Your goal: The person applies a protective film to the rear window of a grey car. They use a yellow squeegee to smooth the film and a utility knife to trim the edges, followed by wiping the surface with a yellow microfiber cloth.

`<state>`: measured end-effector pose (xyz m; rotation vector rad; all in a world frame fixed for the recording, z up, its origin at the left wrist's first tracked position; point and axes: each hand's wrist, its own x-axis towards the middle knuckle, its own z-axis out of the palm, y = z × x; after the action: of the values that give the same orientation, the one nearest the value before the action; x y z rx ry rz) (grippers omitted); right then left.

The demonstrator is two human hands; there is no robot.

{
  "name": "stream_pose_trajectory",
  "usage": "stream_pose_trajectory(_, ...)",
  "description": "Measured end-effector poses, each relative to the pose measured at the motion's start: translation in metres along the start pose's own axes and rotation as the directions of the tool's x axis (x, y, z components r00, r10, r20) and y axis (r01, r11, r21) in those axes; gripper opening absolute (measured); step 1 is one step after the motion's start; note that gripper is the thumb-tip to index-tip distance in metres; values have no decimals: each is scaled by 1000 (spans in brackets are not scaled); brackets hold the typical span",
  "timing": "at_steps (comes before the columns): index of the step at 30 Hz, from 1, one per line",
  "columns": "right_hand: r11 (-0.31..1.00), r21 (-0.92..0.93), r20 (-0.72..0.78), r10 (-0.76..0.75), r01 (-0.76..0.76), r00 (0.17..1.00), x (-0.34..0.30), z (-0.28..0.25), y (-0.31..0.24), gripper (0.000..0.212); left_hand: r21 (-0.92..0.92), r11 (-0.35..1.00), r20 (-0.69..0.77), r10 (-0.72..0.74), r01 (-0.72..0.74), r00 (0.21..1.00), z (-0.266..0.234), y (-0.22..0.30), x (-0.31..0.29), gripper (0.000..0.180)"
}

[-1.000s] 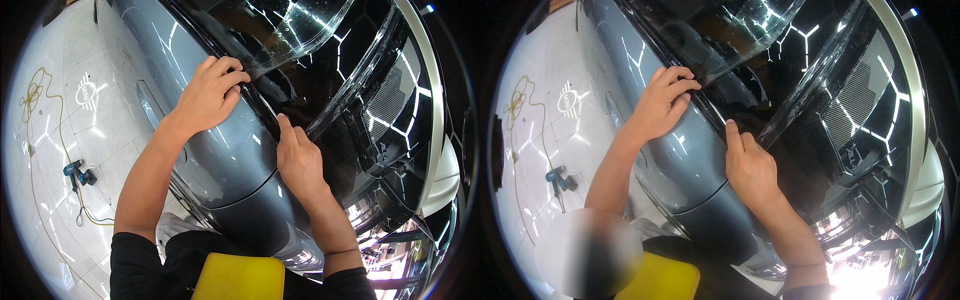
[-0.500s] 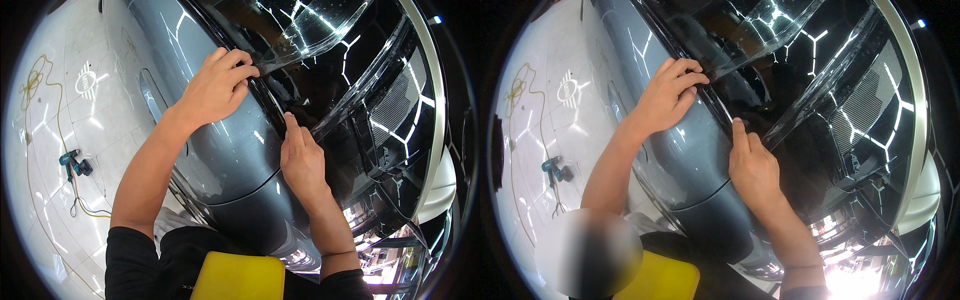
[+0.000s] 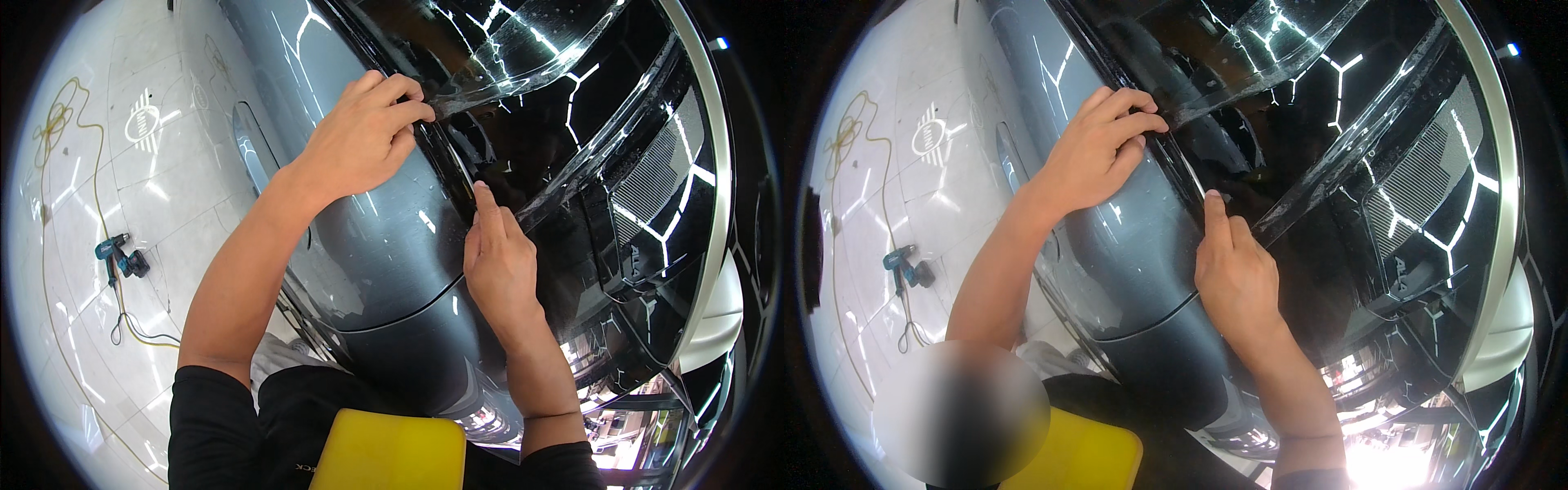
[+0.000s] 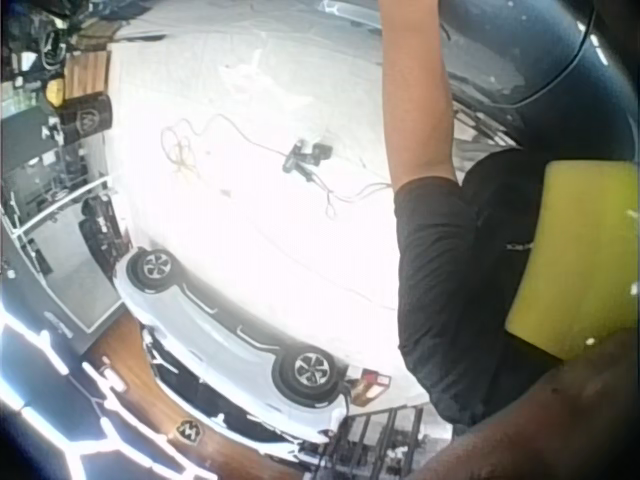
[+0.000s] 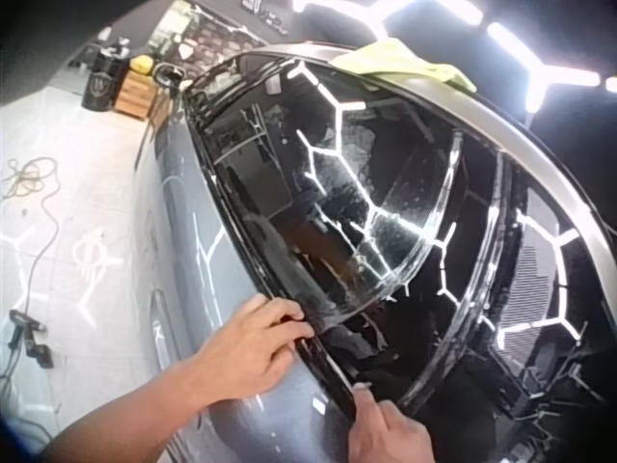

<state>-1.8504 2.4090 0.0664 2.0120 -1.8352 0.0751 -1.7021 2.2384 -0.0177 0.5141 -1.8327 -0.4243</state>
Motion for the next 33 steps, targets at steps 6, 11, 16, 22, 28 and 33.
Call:
stream_pose_trajectory(6, 1000, -13, 4, -12, 12, 1000, 0, 0, 1, 49, 16, 1000, -21, 17, -17, 1000, 1, 0, 0, 24)
stream_pose_trajectory(11, 999, -45, -9, -17, 17, 1000, 0, 0, -1, 48, 7, 1000, -12, 20, -20, 1000, 0, -1, 1, 24)
stream_pose_trajectory(16, 978, -170, -30, -125, 118, 992, 11, -14, -2, 48, 21, 999, -24, 47, -46, 999, 1, -3, -1, 25)
stream_pose_trajectory(22, 976, -167, 5, -141, 140, 990, 12, -19, 4, 50, 66, 995, -47, 73, -70, 996, 3, -3, -2, 25)
stream_pose_trajectory(28, 976, -157, 7, -151, 150, 989, 7, -18, 5, 52, 81, 994, -55, 72, -67, 996, 3, -3, -2, 22)
stream_pose_trajectory(33, 983, -110, -18, -147, 144, 989, 0, -19, 7, 45, 70, 995, -66, 73, -68, 995, 3, -3, -3, 21)
